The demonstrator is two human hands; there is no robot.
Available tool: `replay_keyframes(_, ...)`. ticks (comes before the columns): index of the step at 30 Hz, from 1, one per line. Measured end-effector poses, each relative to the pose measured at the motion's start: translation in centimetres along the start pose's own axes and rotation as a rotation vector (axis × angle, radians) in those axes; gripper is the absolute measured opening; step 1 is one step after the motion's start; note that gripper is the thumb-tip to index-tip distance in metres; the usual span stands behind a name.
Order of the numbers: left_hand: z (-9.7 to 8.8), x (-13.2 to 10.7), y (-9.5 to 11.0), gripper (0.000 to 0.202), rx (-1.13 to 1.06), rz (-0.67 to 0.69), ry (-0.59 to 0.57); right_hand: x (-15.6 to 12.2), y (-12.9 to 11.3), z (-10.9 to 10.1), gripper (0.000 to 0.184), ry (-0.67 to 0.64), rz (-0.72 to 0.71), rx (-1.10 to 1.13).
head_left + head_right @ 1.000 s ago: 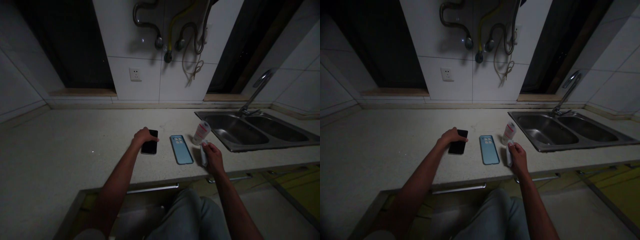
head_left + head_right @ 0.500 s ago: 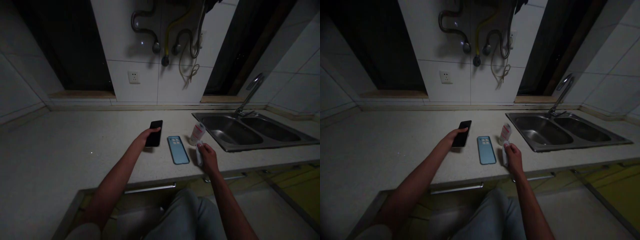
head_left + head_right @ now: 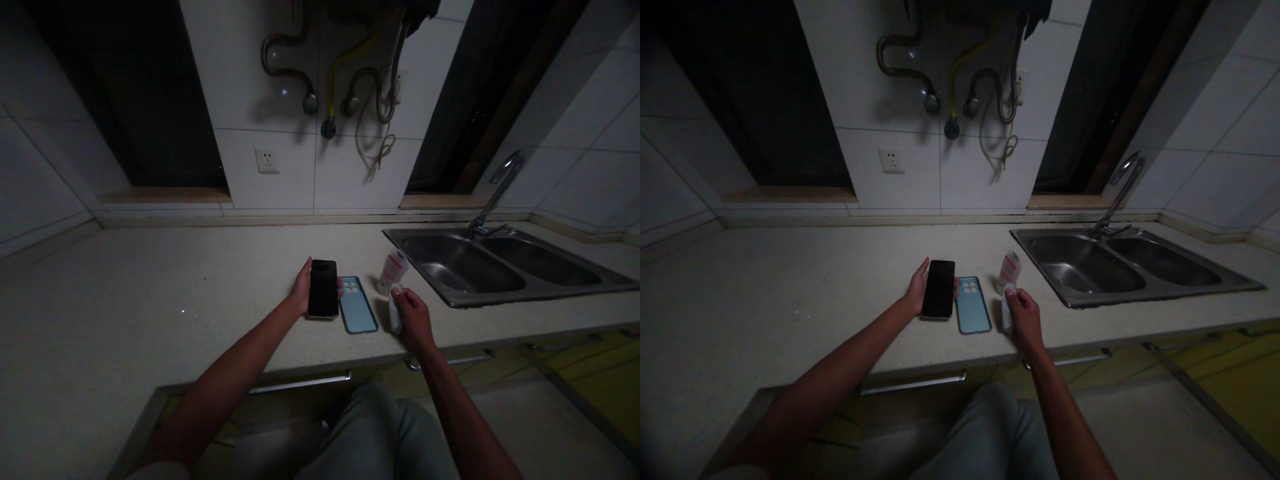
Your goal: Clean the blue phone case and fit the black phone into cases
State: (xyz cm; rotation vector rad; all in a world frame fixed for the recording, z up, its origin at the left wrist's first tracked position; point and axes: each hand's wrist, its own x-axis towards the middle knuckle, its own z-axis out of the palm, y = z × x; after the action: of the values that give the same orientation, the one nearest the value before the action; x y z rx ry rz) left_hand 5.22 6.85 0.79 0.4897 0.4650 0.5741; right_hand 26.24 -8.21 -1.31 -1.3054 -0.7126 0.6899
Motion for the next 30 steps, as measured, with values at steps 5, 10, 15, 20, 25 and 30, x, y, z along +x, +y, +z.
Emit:
replay_keyframes(5,-0.4,0.6,-0.2,0.074,-0.041,0.047,0.005,0.0,-0.8,3.0,0.047,-0.065,-0.025,0.068)
replay_keyframes(10,-0.3,1.0,-0.3,0.078,-0.051,0.042,0.018,2.6,-2.8,7.1,0.044,-0.057,-0.239,0.037)
replay_keyframes(15,0.2,1.1,-0.2,0.078,-0.058,0.035,0.004,7.0,-2.6,10.5,0.021,-0.202,-0.669,-0.341)
replay_keyframes(20,0.7,1.4,0.0,0.070,-0.096,0.036,0.068,9.4,0.3,12.9,0.024,-0.587,-1.020,-0.653)
replay_keyframes(25,0.8,1.9,0.0,0.068,-0.126,0.041,0.076,8.5,0.9,12.9,0.029,-0.663,-1.124,-0.739)
replay_keyframes(30,-0.1,2.4,0.1,0.064,-0.091,0.064,0.127,6.2,-0.3,12.1,0.024,-0.748,-1.205,-0.766)
